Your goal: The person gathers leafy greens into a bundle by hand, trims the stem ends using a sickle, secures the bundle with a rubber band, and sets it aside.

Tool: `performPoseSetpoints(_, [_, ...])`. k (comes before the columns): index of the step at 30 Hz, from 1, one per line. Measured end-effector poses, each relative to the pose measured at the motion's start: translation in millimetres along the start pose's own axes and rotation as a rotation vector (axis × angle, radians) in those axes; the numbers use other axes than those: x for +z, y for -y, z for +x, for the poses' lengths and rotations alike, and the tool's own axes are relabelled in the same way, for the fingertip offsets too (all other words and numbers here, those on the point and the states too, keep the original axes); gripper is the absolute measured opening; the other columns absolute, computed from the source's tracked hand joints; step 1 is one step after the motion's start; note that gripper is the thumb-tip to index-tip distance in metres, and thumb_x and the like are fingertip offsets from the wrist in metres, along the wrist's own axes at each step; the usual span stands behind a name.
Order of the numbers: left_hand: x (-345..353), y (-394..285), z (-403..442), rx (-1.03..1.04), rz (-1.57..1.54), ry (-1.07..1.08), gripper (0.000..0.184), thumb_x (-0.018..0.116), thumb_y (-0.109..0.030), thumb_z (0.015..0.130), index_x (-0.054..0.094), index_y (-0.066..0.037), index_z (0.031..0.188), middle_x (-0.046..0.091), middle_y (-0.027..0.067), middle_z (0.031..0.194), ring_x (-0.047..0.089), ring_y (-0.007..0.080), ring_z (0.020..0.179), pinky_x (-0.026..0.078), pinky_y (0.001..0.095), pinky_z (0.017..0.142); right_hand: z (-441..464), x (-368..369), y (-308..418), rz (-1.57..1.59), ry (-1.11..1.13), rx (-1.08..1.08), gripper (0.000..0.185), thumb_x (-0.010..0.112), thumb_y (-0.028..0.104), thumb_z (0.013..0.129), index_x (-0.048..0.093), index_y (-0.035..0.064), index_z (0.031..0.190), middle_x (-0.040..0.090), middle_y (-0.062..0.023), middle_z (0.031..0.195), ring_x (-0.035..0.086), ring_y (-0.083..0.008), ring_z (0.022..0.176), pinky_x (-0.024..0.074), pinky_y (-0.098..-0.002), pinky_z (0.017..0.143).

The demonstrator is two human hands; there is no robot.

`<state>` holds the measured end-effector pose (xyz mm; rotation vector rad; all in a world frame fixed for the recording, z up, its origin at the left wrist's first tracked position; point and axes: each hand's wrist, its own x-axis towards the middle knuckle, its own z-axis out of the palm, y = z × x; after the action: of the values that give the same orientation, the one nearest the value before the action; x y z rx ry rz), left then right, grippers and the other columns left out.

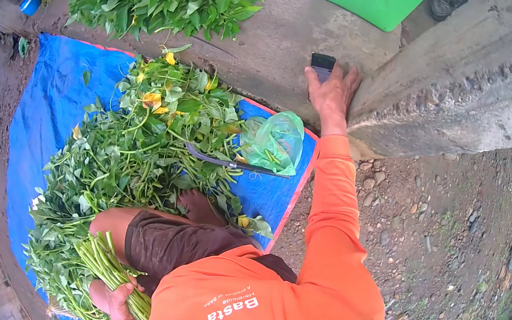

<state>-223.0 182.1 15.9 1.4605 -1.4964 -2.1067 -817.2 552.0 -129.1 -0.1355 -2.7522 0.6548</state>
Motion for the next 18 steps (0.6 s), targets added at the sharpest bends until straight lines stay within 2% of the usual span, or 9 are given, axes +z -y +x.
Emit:
performPoseSetpoints(3, [3,-3,3,-0.004,0.021,0.006,0.058,0.084,-0.01,0.076,0.06,0.002,0.128,0.069,0.0132,0.089,0.07,0.0248,0.075,0.061,0.0389,0.072,1,-2,0,0.014,0.046,0.014,0.094,0.075,0.065,0.094,0.057,-0.0047,0.153,0.03,-0.0425,0.168,0.023,-0.0596,0.159,0.0245,-0.0593,0.132])
performPoseSetpoints(7, [12,-5,0,0.018,-0.03,-0.057,0.057,0.083,-0.007,0.074,0.06,0.004,0.125,0.069,0.0141,0.086,0.069,0.0242,0.072,0.063,0.0384,0.07,3,-1,-1,0.013,0.07,0.031,0.094,0.074,0.067,0.094,0.059,-0.0051,0.152,0.029,-0.0424,0.168,0.024,-0.0588,0.159,0.0252,-0.0588,0.132])
performPoseSetpoints(15, [18,-7,2,0.025,-0.043,-0.048,0.058,0.082,-0.006,0.073,0.06,0.004,0.125,0.069,0.0149,0.087,0.069,0.0248,0.072,0.064,0.0386,0.069,6,-5,6,-0.03,0.154,0.087,0.091,0.074,0.066,0.094,0.061,-0.0055,0.149,0.03,-0.0419,0.167,0.026,-0.0566,0.159,0.0269,-0.0565,0.132])
performPoseSetpoints(18, [22,-10,0,0.019,-0.021,-0.056,0.057,0.081,-0.007,0.074,0.06,0.003,0.125,0.069,0.0142,0.087,0.069,0.0244,0.072,0.063,0.0383,0.07,1,-11,9,0.047,0.023,0.011,0.084,0.076,0.061,0.096,0.063,-0.005,0.147,0.033,-0.044,0.166,0.03,-0.0566,0.157,0.0311,-0.0564,0.129])
